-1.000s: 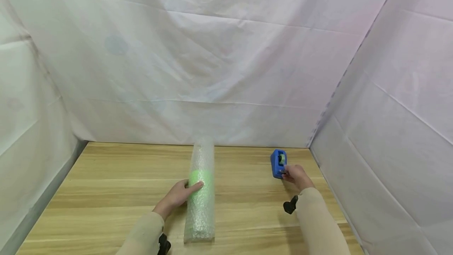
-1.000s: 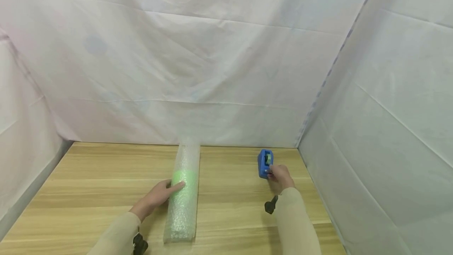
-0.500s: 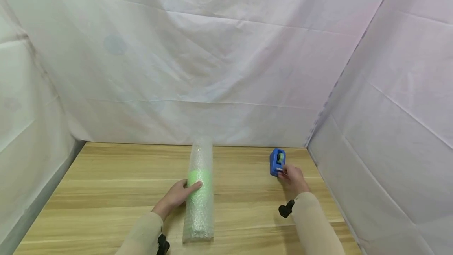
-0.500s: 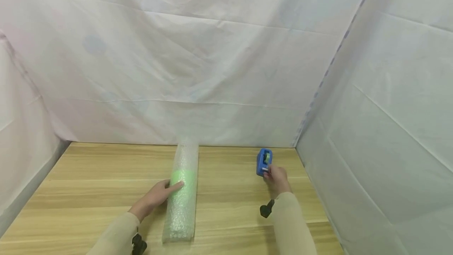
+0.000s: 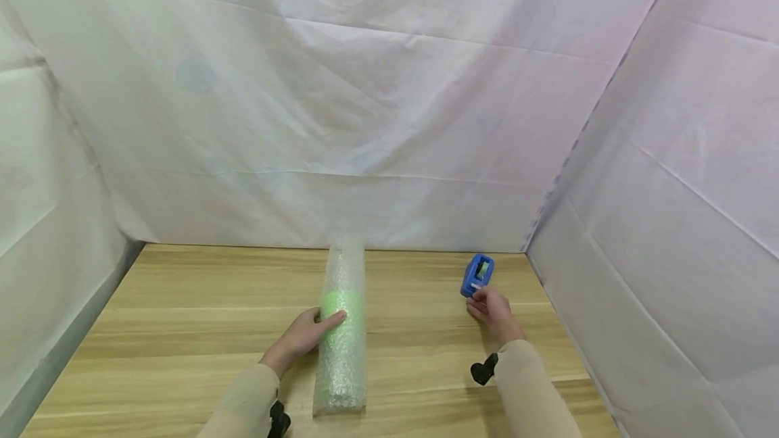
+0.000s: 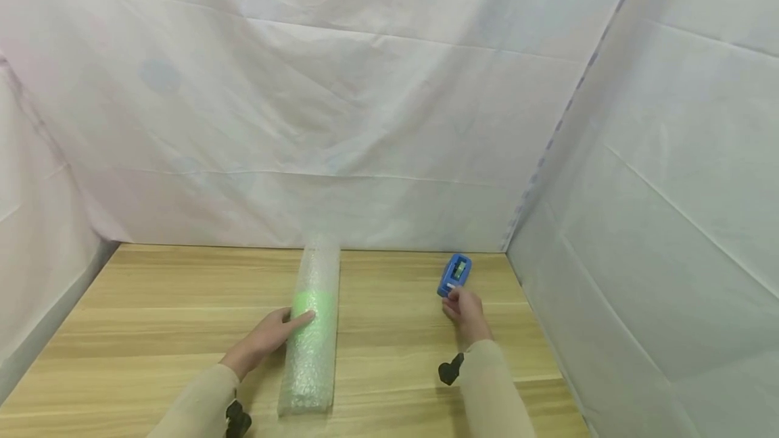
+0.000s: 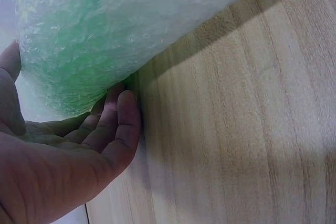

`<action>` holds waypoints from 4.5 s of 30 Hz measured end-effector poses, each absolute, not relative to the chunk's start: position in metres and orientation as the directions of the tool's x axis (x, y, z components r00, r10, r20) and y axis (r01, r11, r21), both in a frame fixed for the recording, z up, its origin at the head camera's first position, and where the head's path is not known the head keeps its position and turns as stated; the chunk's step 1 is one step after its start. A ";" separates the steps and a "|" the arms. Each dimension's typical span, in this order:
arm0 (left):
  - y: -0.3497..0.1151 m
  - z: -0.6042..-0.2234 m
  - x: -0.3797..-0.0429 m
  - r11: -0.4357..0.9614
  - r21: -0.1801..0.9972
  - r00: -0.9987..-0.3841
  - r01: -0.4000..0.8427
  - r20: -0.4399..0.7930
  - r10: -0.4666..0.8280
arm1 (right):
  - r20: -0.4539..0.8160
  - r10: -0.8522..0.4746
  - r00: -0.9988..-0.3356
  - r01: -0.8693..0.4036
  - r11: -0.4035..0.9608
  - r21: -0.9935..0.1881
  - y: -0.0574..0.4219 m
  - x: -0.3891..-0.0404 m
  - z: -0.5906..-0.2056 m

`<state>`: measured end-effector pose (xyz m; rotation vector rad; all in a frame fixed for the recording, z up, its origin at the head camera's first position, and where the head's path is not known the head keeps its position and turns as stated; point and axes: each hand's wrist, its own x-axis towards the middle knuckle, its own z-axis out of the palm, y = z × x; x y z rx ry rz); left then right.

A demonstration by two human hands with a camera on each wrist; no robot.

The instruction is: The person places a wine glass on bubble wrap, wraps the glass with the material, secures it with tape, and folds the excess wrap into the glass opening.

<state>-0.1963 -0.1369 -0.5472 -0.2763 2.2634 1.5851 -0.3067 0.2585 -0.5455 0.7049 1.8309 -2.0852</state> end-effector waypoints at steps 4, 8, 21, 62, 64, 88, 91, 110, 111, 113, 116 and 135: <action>-0.137 -0.549 -0.197 0.357 0.866 -0.920 -0.350 -0.389 0.042 | -0.546 0.106 -0.831 0.531 -0.141 -0.835 0.252 -0.305 -0.550; -0.138 -0.550 -0.198 0.362 0.867 -0.924 -0.342 -0.381 0.040 | -0.553 0.103 -0.827 0.538 -0.144 -0.831 0.250 -0.306 -0.556; -0.136 -0.546 -0.196 0.364 0.864 -0.919 -0.348 -0.391 0.047 | -0.589 0.168 -0.791 0.593 -0.032 -0.805 0.253 -0.305 -0.576; -0.128 -0.545 -0.198 0.362 0.868 -0.923 -0.340 -0.381 0.048 | -0.488 -0.028 -0.872 0.486 0.060 -0.872 0.265 -0.306 -0.585; -0.129 -0.544 -0.197 0.366 0.868 -0.925 -0.335 -0.376 0.046 | -0.454 -0.077 -0.888 0.438 0.161 -0.884 0.262 -0.304 -0.581; -0.123 -0.542 -0.202 0.363 0.864 -0.928 -0.348 -0.372 -0.005 | -0.198 -0.719 -0.667 -0.356 0.540 -0.763 0.091 -0.291 -0.489; -0.120 -0.541 -0.202 0.373 0.859 -0.928 -0.351 -0.372 -0.018 | -0.198 -0.733 -0.651 -0.405 0.556 -0.726 0.074 -0.294 -0.487; -0.104 -0.533 -0.204 0.493 0.814 -0.948 -0.308 -0.305 -0.087 | -0.322 -0.628 -0.709 -0.416 0.740 -0.528 0.046 -0.302 -0.477; -0.103 -0.532 -0.204 0.495 0.812 -0.948 -0.309 -0.306 -0.090 | -0.329 -0.620 -0.712 -0.422 0.753 -0.505 0.044 -0.302 -0.476; -0.102 -0.531 -0.203 0.503 0.806 -0.947 -0.311 -0.308 -0.092 | -0.339 -0.610 -0.716 -0.439 0.771 -0.461 0.041 -0.301 -0.474; -0.101 -0.530 -0.202 0.509 0.800 -0.944 -0.318 -0.314 -0.098 | -0.363 -0.585 -0.725 -0.443 0.800 -0.405 0.035 -0.300 -0.471; -0.099 -0.533 -0.204 0.534 0.776 -0.939 -0.334 -0.321 -0.120 | -0.454 -0.333 -0.826 -0.246 0.939 -0.240 0.017 -0.290 -0.463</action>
